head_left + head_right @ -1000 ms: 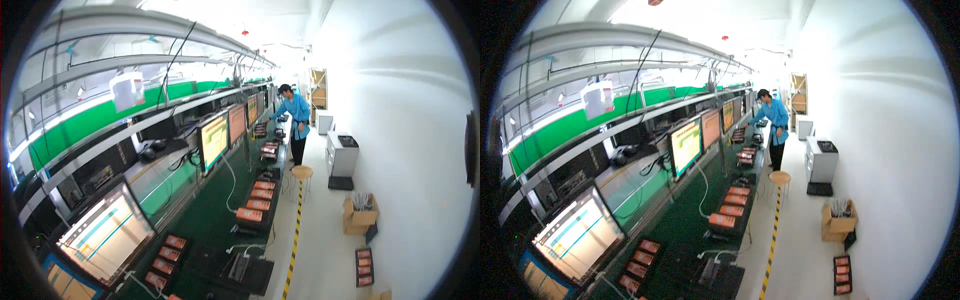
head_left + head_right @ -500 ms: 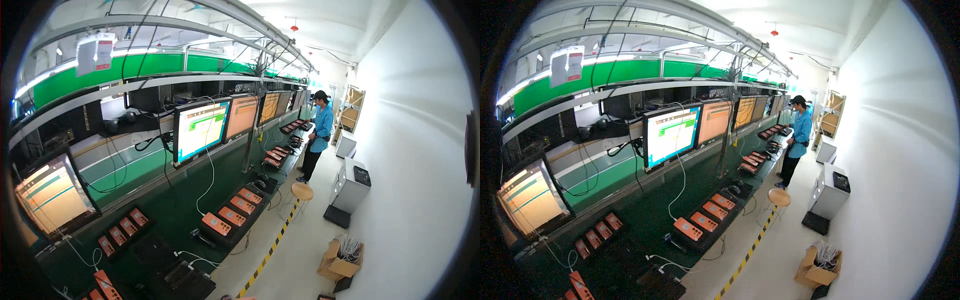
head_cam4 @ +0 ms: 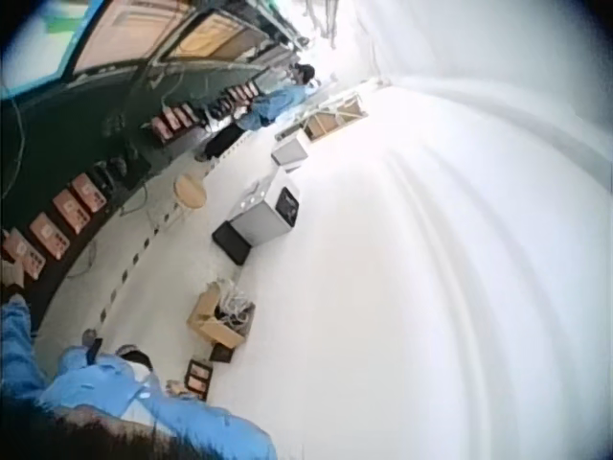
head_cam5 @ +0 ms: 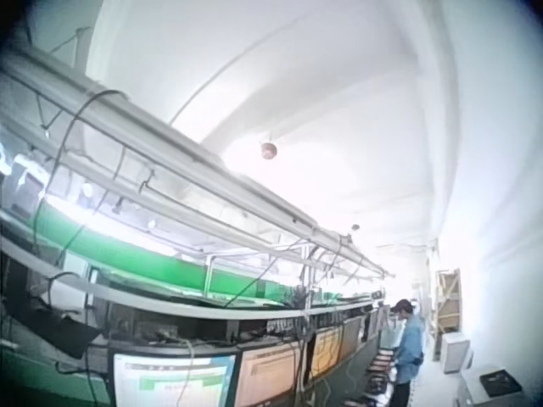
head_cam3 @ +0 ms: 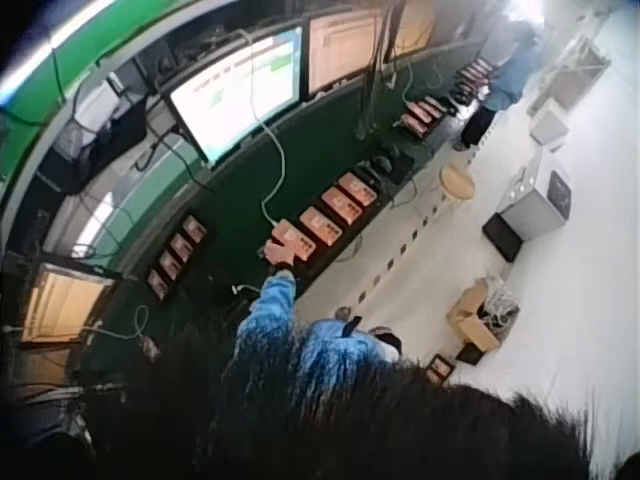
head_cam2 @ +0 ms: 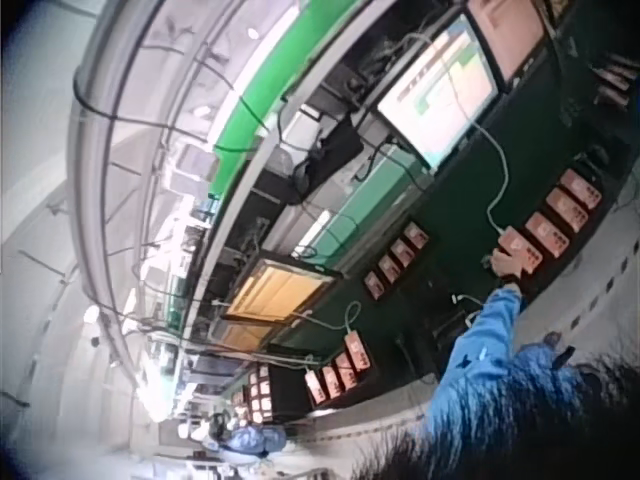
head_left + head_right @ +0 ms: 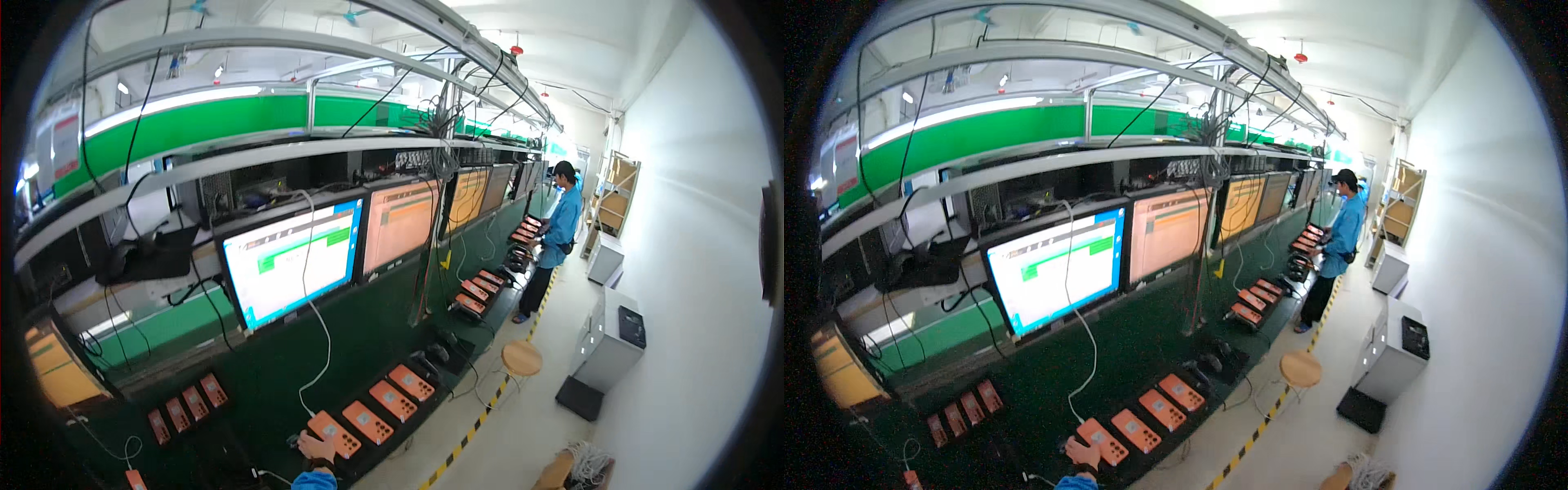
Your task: Testing and calibrating orange handheld electronic devices at an assembly line workstation.
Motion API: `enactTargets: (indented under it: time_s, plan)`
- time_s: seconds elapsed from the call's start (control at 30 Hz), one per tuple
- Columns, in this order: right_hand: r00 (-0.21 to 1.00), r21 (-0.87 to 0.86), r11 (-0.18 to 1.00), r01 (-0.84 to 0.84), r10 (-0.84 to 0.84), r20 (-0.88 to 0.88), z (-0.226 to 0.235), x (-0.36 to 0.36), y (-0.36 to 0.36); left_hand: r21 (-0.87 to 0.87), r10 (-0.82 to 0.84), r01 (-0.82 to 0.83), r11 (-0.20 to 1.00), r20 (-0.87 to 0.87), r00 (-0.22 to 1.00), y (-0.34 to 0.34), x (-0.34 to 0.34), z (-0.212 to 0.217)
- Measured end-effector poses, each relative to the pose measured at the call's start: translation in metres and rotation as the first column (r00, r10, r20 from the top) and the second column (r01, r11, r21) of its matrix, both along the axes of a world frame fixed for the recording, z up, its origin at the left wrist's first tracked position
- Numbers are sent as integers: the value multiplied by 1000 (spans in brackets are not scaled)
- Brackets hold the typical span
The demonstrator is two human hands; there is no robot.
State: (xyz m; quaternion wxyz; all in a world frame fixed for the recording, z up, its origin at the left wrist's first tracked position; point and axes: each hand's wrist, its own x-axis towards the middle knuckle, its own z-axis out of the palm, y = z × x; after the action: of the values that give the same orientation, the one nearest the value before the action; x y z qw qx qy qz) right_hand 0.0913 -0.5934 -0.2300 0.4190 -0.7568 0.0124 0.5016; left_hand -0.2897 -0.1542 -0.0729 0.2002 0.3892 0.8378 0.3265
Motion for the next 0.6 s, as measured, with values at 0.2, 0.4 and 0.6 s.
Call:
enactTargets:
  time_s: [0.2,0.4,0.6]
  plan:
    - [994,-23,997,-77,75,-77,-61,114,46,-300,61,-55,952,11,998,58,-5,-32]
    - [929,56,940,-337,323,179,-106,221,204,-283,79,-73,956,9,997,53,6,-1]
    - [781,389,678,-623,518,348,115,149,449,461,63,-154,874,208,976,30,59,-3]
